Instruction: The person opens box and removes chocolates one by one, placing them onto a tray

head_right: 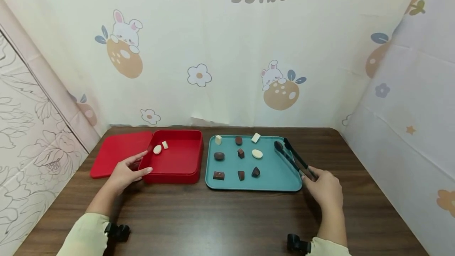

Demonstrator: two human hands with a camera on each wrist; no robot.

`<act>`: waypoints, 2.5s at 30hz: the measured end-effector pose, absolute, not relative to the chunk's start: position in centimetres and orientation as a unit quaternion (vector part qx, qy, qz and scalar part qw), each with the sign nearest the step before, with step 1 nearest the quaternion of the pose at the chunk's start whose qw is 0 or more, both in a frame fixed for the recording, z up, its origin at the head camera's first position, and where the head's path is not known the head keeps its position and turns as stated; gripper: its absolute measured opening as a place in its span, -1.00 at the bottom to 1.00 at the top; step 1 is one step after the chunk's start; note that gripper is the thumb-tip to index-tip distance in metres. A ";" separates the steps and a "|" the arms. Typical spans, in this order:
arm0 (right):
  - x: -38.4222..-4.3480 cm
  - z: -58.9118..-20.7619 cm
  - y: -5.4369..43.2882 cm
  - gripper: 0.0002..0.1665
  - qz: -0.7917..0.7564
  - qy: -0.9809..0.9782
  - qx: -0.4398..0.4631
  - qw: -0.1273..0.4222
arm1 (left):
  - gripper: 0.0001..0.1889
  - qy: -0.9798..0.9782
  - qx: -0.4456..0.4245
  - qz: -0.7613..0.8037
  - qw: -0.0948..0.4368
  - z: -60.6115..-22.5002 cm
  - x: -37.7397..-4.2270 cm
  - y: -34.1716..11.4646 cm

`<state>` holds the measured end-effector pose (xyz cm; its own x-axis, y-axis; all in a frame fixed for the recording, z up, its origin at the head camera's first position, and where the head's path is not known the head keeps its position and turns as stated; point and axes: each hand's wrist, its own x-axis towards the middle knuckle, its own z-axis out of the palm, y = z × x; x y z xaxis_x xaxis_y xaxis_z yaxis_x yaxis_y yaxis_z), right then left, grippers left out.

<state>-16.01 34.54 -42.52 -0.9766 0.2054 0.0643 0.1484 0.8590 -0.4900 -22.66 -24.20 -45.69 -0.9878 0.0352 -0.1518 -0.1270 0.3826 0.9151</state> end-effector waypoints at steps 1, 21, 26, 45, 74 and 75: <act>-16.0 -42.5 34.5 -0.32 0.252 -0.961 -0.093 0.062 | -0.13 0.828 -0.027 0.555 0.073 -45.7 -22.6 -24.2; -16.4 -42.1 30.0 -0.54 0.359 -0.910 0.023 0.206 | -0.14 0.822 -0.030 0.564 0.076 -45.7 -22.6 -24.2; -17.2 -42.3 27.2 -0.55 0.353 -0.913 0.094 0.183 | -0.14 0.820 -0.030 0.566 0.077 -46.0 -22.8 -24.3; -22.6 -34.8 18.1 -0.56 0.192 -0.920 0.334 0.074 | -0.13 0.817 -0.039 0.569 0.087 -45.9 -22.7 -24.3; -30.6 -36.7 8.3 -0.61 0.149 -0.942 0.302 -0.011 | -0.15 0.817 -0.042 0.568 0.091 -45.8 -23.1 -24.3; -30.9 -36.7 8.0 -0.62 0.149 -0.942 0.299 -0.014 | -0.14 0.817 -0.040 0.567 0.092 -45.8 -23.1 -24.2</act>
